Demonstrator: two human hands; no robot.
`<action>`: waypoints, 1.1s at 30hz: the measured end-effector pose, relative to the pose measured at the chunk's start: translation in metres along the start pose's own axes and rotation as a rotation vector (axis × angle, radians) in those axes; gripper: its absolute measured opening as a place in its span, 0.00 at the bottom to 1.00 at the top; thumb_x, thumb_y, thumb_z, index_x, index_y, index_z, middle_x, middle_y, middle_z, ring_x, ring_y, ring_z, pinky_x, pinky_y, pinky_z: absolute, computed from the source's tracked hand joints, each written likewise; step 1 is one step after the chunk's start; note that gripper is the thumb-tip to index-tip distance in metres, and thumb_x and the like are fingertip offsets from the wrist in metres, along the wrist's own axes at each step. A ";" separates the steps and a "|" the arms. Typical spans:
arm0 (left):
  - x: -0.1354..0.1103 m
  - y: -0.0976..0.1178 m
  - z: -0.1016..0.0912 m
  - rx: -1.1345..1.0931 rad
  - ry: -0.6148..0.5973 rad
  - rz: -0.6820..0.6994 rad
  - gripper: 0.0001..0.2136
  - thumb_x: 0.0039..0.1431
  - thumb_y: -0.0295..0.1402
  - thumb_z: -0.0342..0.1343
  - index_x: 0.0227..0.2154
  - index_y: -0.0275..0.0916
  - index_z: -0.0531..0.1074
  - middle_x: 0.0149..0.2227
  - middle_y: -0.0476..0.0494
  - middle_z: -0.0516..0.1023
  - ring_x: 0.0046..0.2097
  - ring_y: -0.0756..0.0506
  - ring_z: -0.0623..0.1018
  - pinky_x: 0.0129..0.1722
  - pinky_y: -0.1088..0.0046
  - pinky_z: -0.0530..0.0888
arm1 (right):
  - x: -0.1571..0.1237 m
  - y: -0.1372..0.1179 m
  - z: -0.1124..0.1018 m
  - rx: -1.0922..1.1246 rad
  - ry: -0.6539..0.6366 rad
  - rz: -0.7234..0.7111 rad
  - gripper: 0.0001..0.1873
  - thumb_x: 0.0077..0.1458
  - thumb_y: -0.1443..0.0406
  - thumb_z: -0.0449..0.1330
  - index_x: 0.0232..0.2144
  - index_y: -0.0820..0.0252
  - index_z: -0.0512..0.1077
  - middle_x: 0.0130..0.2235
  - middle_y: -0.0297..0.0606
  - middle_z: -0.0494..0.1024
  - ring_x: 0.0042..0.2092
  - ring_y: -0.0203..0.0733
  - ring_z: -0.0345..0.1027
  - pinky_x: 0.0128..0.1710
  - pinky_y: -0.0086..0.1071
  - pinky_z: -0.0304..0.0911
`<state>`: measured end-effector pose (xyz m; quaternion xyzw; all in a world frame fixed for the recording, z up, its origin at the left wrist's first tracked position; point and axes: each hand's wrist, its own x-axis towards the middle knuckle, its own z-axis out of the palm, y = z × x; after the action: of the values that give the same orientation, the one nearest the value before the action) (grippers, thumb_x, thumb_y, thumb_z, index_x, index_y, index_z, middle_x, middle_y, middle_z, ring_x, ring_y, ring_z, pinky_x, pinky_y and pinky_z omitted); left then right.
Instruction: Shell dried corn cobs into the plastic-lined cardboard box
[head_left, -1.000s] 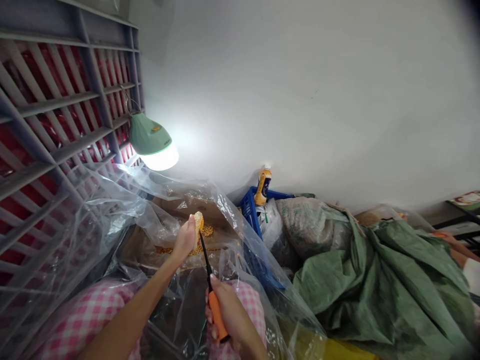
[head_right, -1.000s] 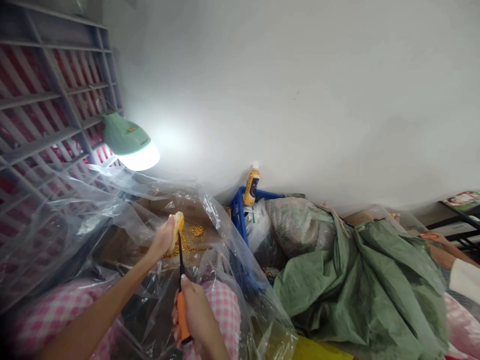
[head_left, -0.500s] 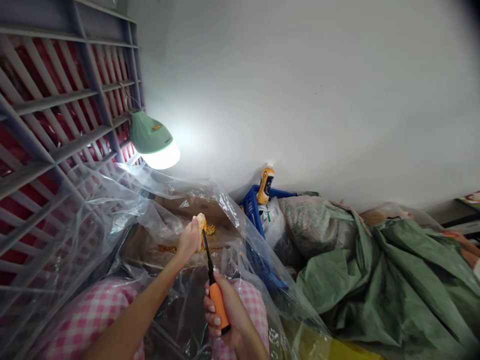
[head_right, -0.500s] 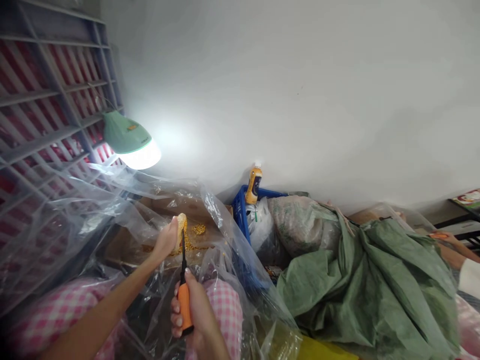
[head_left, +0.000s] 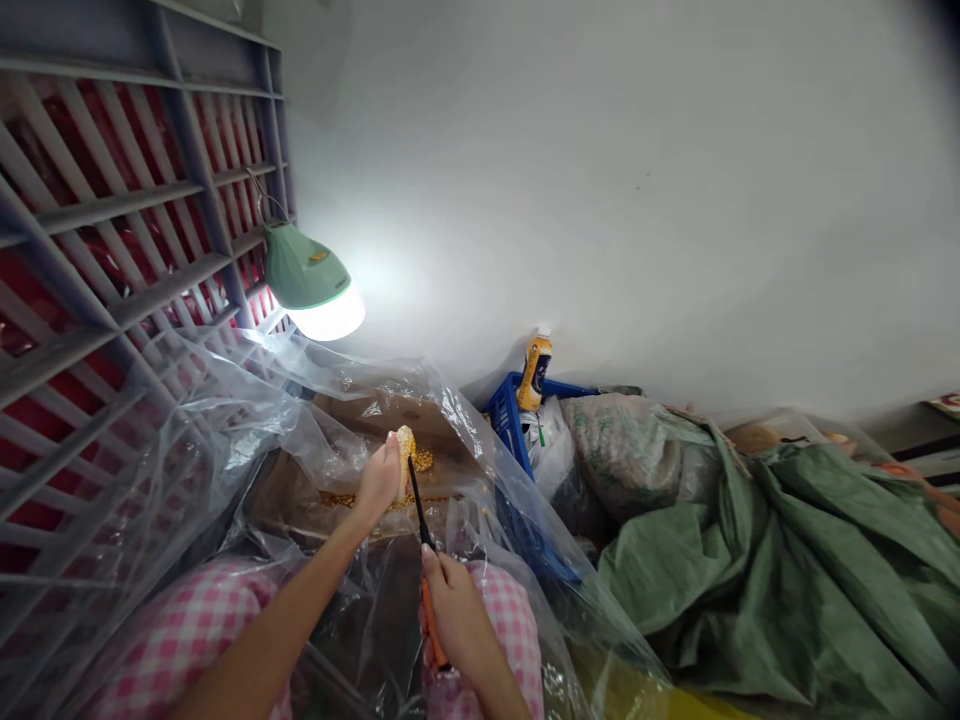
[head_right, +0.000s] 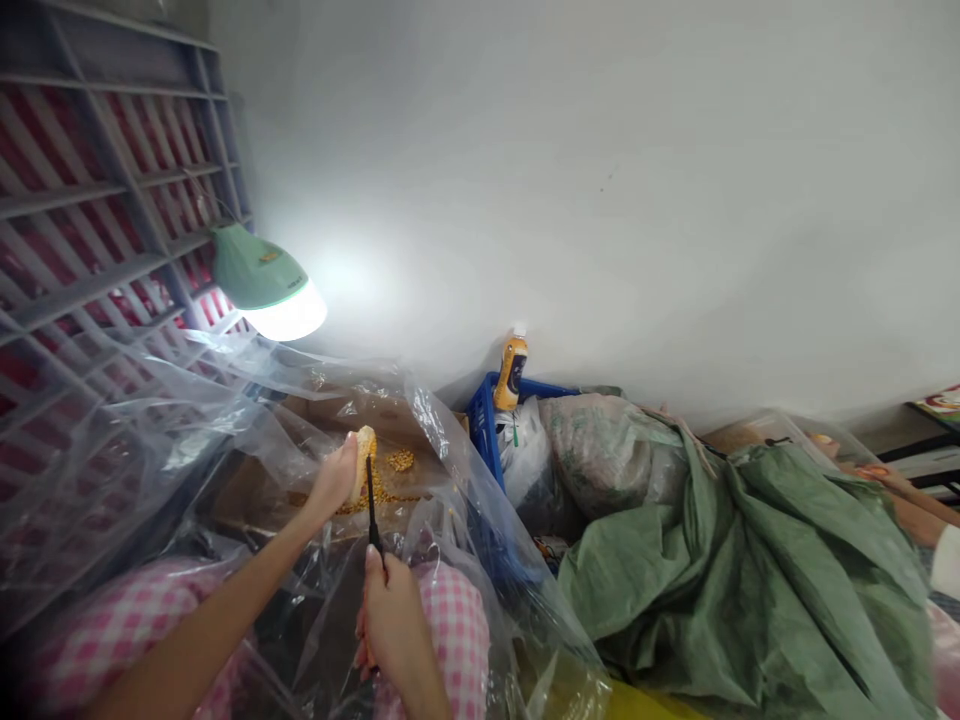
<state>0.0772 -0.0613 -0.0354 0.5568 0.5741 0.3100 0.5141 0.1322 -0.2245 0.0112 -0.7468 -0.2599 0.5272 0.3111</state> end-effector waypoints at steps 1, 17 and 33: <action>0.000 -0.001 0.000 0.027 0.028 0.024 0.25 0.56 0.49 0.33 0.24 0.37 0.69 0.22 0.41 0.74 0.28 0.41 0.75 0.29 0.69 0.68 | -0.001 -0.002 0.000 0.123 -0.073 0.055 0.19 0.57 0.51 0.41 0.26 0.57 0.59 0.14 0.26 0.59 0.11 0.31 0.50 0.10 0.24 0.47; 0.002 0.001 -0.001 0.080 0.096 0.057 0.28 0.57 0.46 0.31 0.34 0.31 0.72 0.41 0.31 0.76 0.45 0.38 0.73 0.43 0.66 0.66 | 0.005 -0.004 0.011 0.031 0.029 -0.024 0.19 0.55 0.50 0.45 0.24 0.58 0.60 0.12 0.24 0.58 0.09 0.30 0.50 0.07 0.23 0.46; 0.000 -0.002 0.000 0.090 0.112 0.055 0.26 0.57 0.47 0.32 0.32 0.34 0.72 0.39 0.33 0.76 0.45 0.38 0.73 0.42 0.66 0.66 | 0.011 0.002 0.020 -0.095 0.176 -0.079 0.16 0.55 0.53 0.48 0.25 0.58 0.62 0.17 0.28 0.61 0.11 0.30 0.54 0.07 0.23 0.47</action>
<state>0.0762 -0.0613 -0.0372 0.5767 0.5998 0.3286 0.4468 0.1164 -0.2139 -0.0017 -0.7932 -0.2855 0.4341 0.3175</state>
